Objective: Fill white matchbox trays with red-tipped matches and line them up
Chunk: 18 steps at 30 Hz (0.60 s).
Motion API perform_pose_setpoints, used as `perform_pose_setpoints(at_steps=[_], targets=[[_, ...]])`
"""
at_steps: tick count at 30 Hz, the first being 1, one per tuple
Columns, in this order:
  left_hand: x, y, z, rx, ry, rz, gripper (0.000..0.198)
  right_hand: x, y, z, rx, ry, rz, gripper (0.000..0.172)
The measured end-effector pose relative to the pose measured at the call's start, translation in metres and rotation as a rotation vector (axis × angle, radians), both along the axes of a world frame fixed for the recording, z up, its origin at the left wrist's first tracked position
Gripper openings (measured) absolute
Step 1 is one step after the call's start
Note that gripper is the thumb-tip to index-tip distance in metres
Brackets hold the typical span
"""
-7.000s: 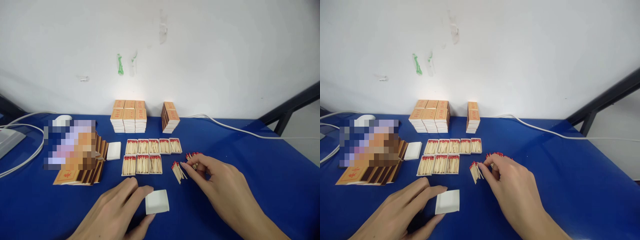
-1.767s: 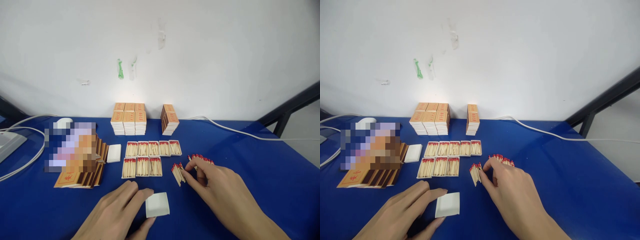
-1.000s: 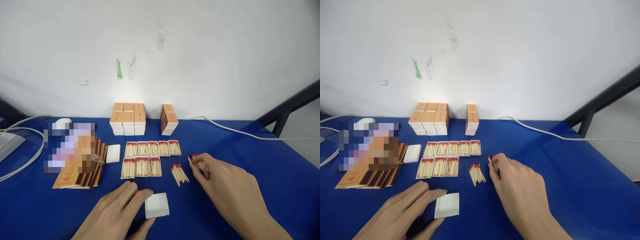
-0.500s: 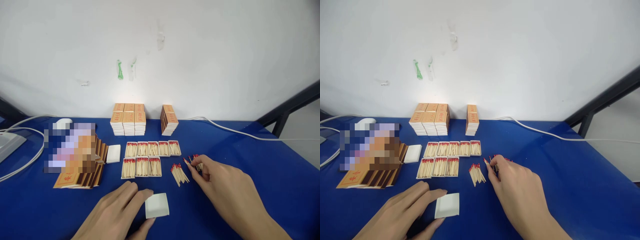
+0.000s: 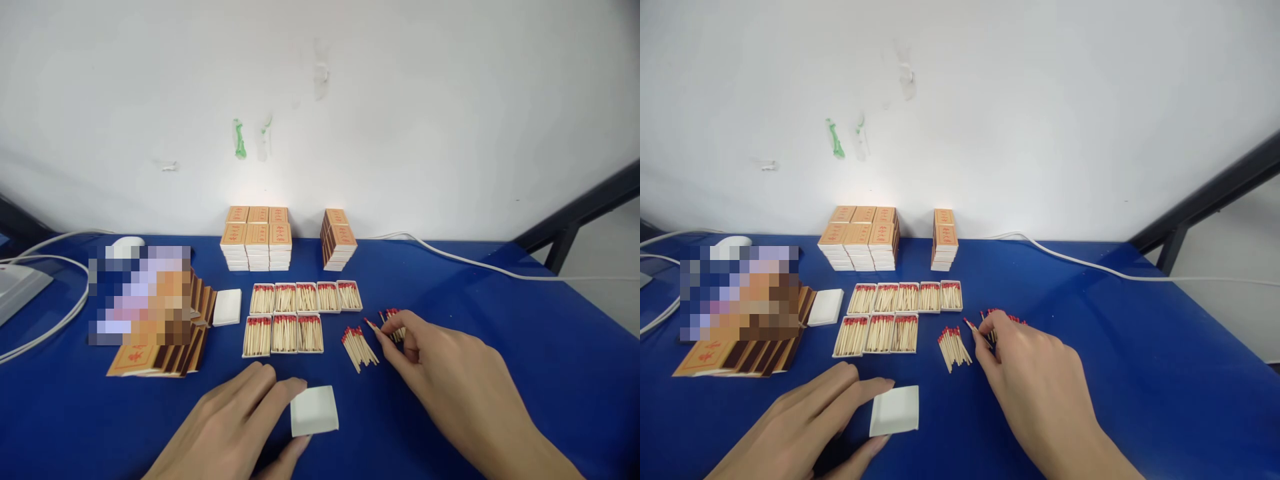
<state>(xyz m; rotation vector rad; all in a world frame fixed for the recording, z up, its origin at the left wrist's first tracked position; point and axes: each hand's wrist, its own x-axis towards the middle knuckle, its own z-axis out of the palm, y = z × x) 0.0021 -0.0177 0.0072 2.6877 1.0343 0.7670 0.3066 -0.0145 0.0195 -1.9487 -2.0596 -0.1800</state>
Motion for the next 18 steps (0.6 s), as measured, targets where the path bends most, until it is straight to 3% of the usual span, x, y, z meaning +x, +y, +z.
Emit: perform_pose_setpoints(at_steps=[18], targets=[[-0.0011, 0.0005, 0.0021, 0.001, 0.012, -0.006, 0.023, -0.0011, 0.0007, 0.0004, -0.07, 0.053, -0.022, 0.03]])
